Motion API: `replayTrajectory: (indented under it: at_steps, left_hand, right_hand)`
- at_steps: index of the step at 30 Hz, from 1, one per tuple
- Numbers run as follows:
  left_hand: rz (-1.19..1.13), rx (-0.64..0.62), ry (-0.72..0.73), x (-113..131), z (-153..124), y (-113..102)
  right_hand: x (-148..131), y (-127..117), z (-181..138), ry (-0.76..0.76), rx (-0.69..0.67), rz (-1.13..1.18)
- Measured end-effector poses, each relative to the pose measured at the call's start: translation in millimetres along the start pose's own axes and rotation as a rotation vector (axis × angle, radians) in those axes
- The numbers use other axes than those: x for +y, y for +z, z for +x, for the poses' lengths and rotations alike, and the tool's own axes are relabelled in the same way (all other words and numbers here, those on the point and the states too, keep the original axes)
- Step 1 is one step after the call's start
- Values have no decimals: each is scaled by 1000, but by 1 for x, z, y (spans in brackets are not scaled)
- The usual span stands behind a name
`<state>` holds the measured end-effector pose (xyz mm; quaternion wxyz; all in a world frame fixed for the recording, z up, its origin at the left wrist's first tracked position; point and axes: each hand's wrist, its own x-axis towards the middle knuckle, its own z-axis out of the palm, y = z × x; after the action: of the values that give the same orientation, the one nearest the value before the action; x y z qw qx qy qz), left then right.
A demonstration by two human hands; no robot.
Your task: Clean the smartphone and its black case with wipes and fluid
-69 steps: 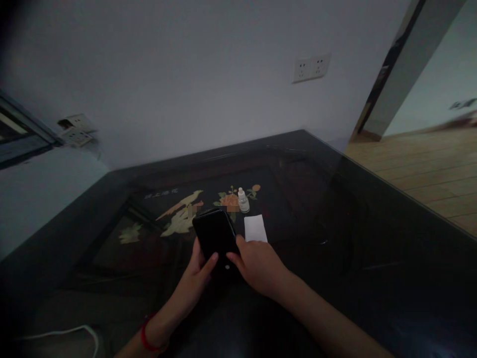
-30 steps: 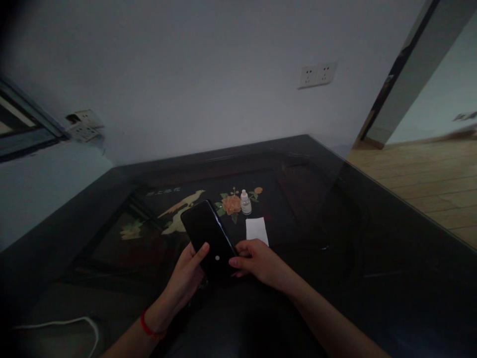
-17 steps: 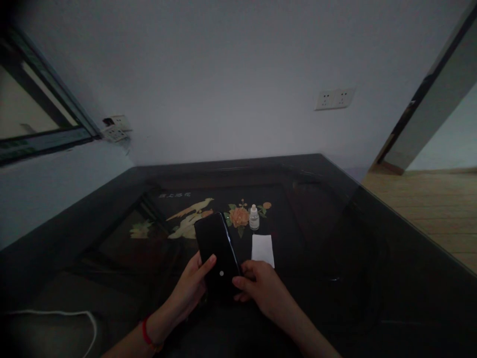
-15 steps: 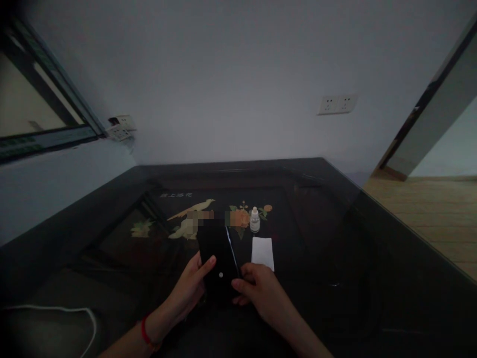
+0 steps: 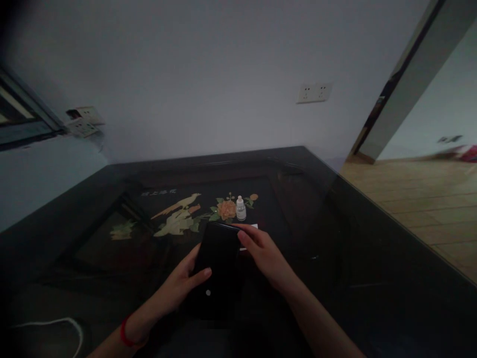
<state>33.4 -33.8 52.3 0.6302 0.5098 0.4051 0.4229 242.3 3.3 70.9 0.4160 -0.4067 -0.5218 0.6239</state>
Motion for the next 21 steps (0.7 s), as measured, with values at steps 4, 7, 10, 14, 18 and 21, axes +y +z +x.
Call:
replayTrajectory:
  at_steps: [4, 7, 10, 14, 18, 21]
  left_hand:
    - [108, -18, -1, 1, -2, 3]
    - [173, -17, 13, 3, -1, 3]
    - [190, -26, 16, 4, 0, 2]
    - [187, -41, 2, 4, -1, 2]
    - [198, -57, -26, 2, -1, 3]
    - [213, -84, -34, 0, -2, 2]
  right_hand:
    - [4, 0, -1, 62, -18, 57]
    - [5, 3, 0, 66, -25, 119]
    - [4, 5, 0, 69, -7, 151]
    - [4, 8, -1, 57, 26, 174]
    - [6, 9, -2, 29, 73, 138]
    - [8, 10, -2, 10, 100, 100]
